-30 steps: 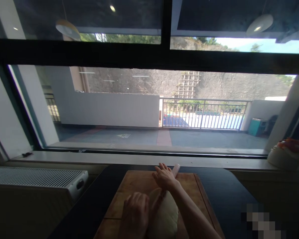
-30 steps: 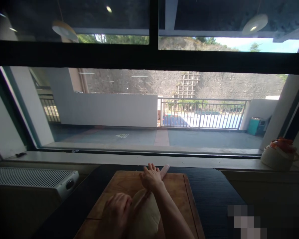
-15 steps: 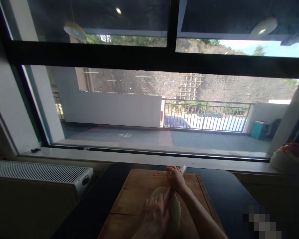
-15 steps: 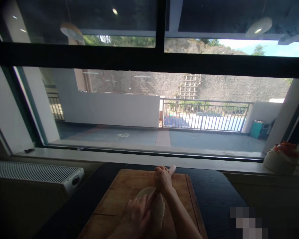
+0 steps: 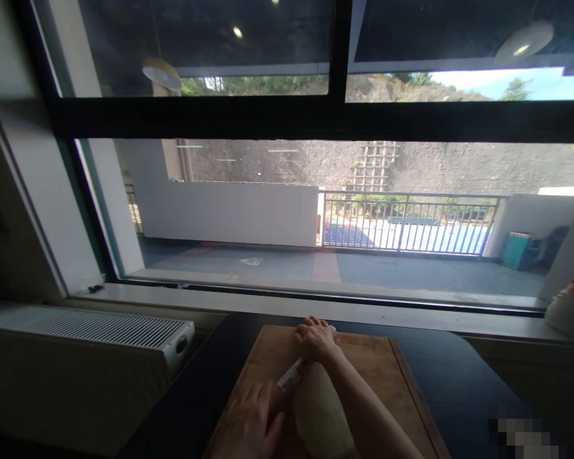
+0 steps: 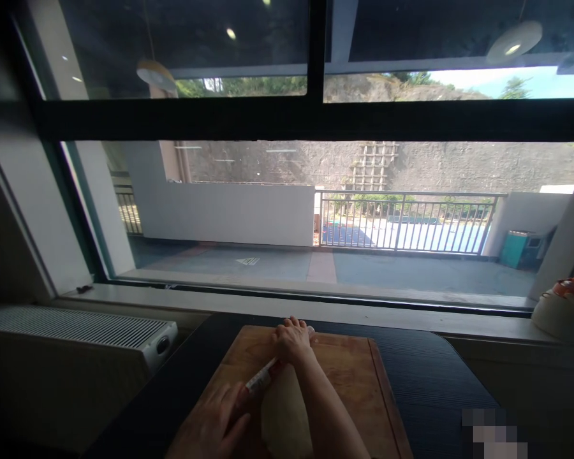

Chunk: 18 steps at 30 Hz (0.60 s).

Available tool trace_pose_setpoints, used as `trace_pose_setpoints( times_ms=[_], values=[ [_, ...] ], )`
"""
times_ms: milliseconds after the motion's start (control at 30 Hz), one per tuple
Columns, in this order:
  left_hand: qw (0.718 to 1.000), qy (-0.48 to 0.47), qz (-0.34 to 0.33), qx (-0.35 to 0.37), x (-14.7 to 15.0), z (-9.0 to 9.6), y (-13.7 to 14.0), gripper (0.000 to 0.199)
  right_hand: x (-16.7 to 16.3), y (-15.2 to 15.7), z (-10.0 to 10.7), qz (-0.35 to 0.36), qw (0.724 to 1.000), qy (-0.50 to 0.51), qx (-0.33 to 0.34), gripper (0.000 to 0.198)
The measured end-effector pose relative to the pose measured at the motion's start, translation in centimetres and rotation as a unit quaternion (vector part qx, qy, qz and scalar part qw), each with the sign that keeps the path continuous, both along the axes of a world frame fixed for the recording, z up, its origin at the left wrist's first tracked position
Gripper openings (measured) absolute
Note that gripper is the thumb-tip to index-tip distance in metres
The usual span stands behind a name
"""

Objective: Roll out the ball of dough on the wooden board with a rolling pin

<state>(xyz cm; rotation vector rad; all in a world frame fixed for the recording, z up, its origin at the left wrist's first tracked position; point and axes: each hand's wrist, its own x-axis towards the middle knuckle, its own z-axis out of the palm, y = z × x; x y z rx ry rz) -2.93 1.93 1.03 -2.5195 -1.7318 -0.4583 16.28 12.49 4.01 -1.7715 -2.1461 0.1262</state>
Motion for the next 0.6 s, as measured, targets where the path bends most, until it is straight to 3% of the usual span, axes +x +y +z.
trace_pose_setpoints(
  times_ms=[100, 233, 333, 433, 600],
  values=[
    [0.999, 0.016, -0.005, -0.029, 1.9, 0.8, 0.0, 0.046, 1.0, -2.1, -0.4, 0.008, 1.000, -0.008, -0.004, 0.037],
    [0.999, 0.021, -0.037, -0.021, 1.7, 0.3, -0.1, 0.045, 4.6, -9.1, -3.5, -0.057, 0.997, -0.010, 0.047, 0.048],
    [0.998, 0.035, -0.041, -0.026, 1.6, 0.4, -0.2, 0.044, 6.4, -12.7, -5.3, -0.095, 0.995, -0.025, 0.035, 0.057],
    [0.997, 0.032, -0.030, -0.056, 2.2, 0.4, -0.1, 0.044, 5.4, -11.1, -4.3, -0.106, 0.994, -0.024, 0.032, 0.056],
    [0.992, 0.034, -0.019, -0.117, 2.6, -0.7, 0.6, 0.049, 1.2, -2.2, -0.3, -0.009, 1.000, -0.022, -0.015, 0.041]
  ],
)
